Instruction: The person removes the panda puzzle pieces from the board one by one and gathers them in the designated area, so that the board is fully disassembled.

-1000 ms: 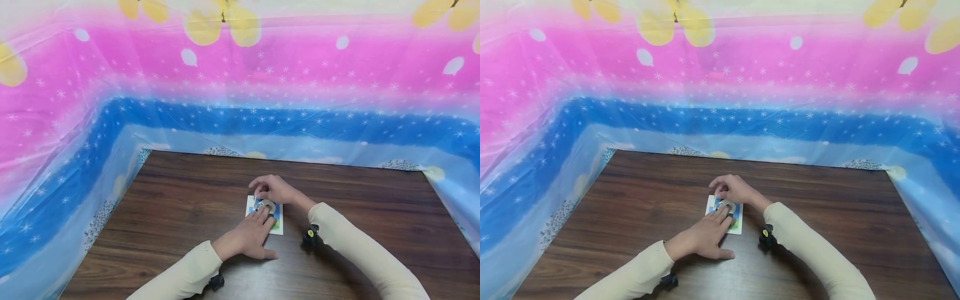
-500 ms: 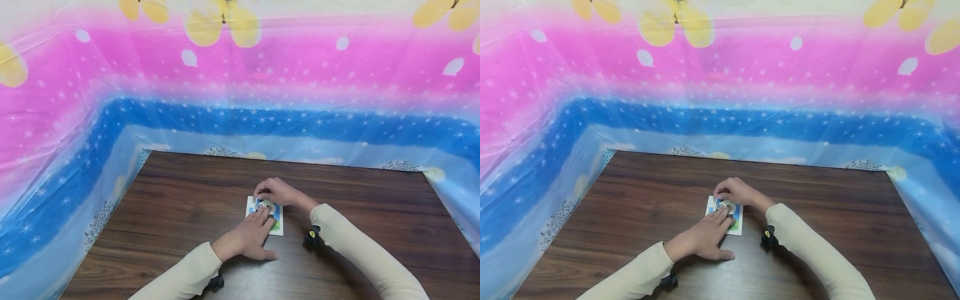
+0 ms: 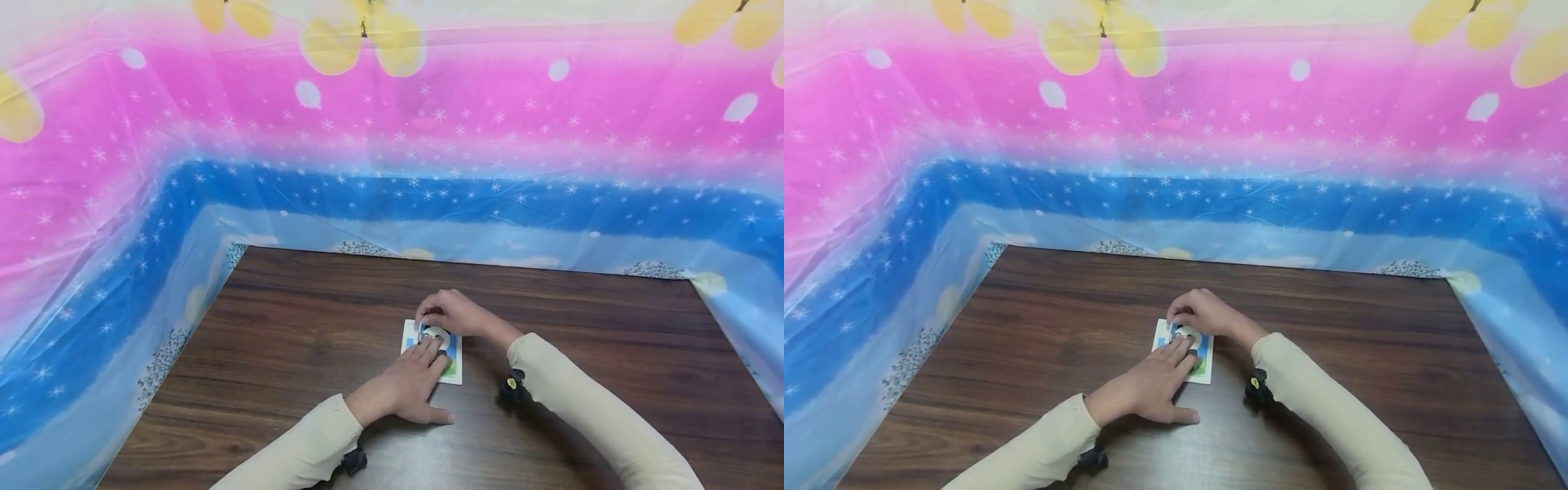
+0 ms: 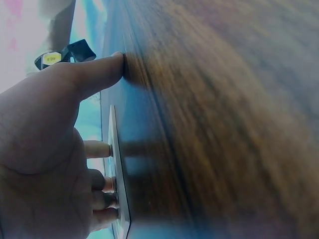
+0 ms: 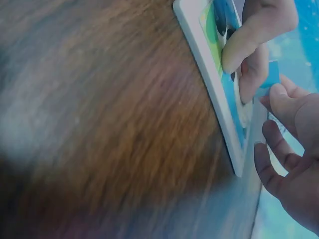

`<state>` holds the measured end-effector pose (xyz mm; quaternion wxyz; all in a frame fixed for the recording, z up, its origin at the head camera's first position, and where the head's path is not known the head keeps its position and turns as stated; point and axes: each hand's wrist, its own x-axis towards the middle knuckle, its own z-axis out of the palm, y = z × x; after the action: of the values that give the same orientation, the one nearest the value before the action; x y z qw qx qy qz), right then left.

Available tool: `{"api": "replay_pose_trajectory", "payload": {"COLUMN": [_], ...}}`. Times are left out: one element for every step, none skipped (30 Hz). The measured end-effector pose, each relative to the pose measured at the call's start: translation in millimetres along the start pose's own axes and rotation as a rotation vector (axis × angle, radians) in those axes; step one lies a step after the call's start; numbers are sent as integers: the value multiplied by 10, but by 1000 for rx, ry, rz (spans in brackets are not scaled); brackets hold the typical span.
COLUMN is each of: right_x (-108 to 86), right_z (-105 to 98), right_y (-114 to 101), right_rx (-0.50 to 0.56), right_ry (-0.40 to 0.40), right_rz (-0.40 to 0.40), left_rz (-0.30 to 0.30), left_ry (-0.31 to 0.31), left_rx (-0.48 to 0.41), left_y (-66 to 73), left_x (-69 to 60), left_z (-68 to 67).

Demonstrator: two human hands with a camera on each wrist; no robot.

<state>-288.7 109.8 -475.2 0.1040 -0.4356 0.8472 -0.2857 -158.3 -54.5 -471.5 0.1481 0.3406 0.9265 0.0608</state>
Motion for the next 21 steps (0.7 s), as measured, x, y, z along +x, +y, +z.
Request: {"api": "replay_pose_trajectory", "payload": {"right_x": [2,4,7,10,16,21,26,29,32,35,41,43,45,44,46,45,48,48,50,52,54], "right_z": [6,15,24,33,42,50,59,67,74,82,89,96,100,99,97,91,87,83,81,81,84], "right_y": [-4,-5,-9,-14,-21,-27,-34,-36,-38,-38,-40,-41,-47,-58,-71,-87,-102,-115,-127,-134,-136], "right_rx": [6,2,2,-3,-10,-7,-2,7,24,40,52,57,52,44,33,21,-2,-22,-37,-50,-61], "right_ry": [4,5,4,4,7,11,15,18,24,25,25,23,16,9,2,-6,-8,-11,-14,-14,-12], "right_rz": [0,-3,-13,-29,-44,-50,-47,-31,-9,18,44,67,79,85,88,81,71,57,44,30,16], "left_rz": [0,2,5,6,6,5,5,3,2,-1,-3,-3,-1,-2,-2,-4,-4,-4,-5,-7,-7], "left_ry": [-2,-4,-7,-9,-13,-18,-19,-21,-21,-23,-22,-22,-19,-19,-17,-16,-14,-12,-12,-14,-13], "left_rx": [-2,-3,-8,-10,-13,-18,-20,-22,-21,-20,-18,-17,-10,-7,-3,-1,1,0,1,-2,-1], "left_y": [-1,-1,0,0,1,0,-1,-2,-2,-1,1,3,4,7,11,13,15,14,16,20,21], "left_x": [-1,-2,-4,-4,-4,-4,-3,-2,0,2,2,3,3,1,-2,-4,-8,-10,-15,-19,-21], "left_z": [1,2,2,4,5,6,7,9,8,4,2,1,4,6,8,11,16,20,20,17,16]}}
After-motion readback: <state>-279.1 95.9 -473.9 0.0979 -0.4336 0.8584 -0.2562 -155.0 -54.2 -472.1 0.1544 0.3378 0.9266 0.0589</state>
